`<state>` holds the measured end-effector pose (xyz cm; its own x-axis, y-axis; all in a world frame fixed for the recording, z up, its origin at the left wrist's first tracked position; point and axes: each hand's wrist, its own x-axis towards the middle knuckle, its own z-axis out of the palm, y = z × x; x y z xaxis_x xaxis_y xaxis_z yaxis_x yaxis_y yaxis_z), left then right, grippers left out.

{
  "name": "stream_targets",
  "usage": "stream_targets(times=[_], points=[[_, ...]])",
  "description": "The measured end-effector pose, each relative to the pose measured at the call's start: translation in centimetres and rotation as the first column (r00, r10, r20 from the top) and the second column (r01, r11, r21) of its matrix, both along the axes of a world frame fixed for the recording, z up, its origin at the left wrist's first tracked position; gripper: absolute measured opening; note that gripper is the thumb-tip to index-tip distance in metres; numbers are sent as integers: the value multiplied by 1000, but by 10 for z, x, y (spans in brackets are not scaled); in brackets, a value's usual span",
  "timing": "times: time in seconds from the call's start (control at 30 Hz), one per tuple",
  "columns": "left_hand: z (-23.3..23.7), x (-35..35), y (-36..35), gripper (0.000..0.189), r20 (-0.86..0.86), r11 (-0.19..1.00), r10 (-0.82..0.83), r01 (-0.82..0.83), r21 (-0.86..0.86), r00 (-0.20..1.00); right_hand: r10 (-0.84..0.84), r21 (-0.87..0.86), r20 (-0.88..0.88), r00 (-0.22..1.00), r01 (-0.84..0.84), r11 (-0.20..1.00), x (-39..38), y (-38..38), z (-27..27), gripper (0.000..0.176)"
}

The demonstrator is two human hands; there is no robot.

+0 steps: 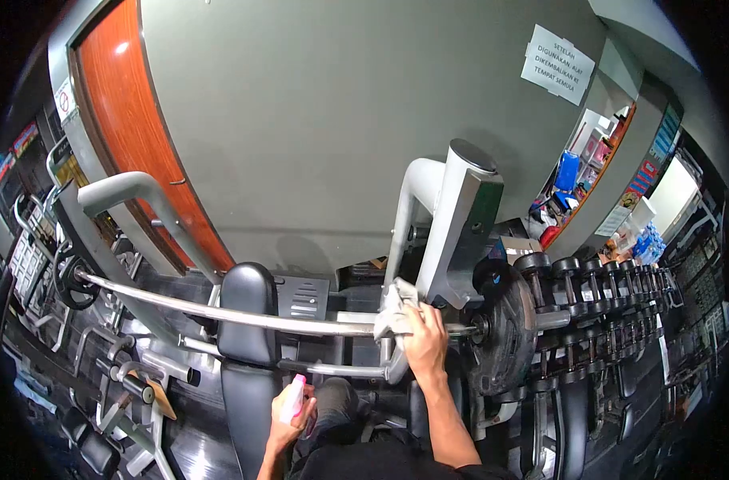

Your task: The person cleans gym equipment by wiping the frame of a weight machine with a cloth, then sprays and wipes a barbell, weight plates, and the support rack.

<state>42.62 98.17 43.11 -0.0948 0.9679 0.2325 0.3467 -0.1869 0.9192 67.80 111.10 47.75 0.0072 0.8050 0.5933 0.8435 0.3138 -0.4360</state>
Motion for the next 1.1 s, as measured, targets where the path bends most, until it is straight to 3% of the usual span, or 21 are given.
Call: stream_targets(times=[0.07,0.13,0.23,0.33,0.47,0.5,0.67,0.8,0.87,0.9,1.0,1.03,1.1], points=[[8,2,-4,13,159,987,5,20,-159,987,-28,-18,26,999,29,999,7,-4,-5,38],[7,2,-4,13,120,990,-13,29,-137,993,32,-129,135,990,-14,992,10,-6,-13,38],[2,0,-7,20,149,981,-18,46,-189,989,8,-91,98,995,1,996,10,-6,-20,35],[5,3,-9,13,85,995,1,7,-95,996,-6,-103,69,998,13,995,9,-7,-18,34],[-1,0,-15,16,166,985,-15,43,-167,986,-91,-158,60,994,99,982,-2,-6,-15,33],[-5,-1,-16,17,212,979,-18,60,-194,977,-111,-95,75,991,118,988,-10,-3,-20,32],[-22,-7,-17,18,167,982,-81,108,-155,983,182,-74,-27,983,-183,980,-79,8,-25,38],[-15,1,-17,23,260,976,-92,139,-169,961,344,-89,-226,911,-371,924,-88,15,-20,43],[-13,7,-14,24,317,976,-112,164,-143,942,397,-31,-509,764,-477,878,-66,16,-21,46],[-13,9,-12,25,302,968,-118,178,-178,946,338,1,-510,791,-392,920,-55,8,-14,50],[-29,10,-9,26,216,961,-161,203,-190,963,86,46,-132,988,-80,996,-21,-10,0,43],[-35,9,-8,27,145,966,-182,205,-159,972,-9,-13,-72,997,8,1000,-16,-12,-12,41],[-41,7,-7,27,151,956,-200,226,-186,968,-36,-6,4,999,36,999,-14,-17,-30,40]])
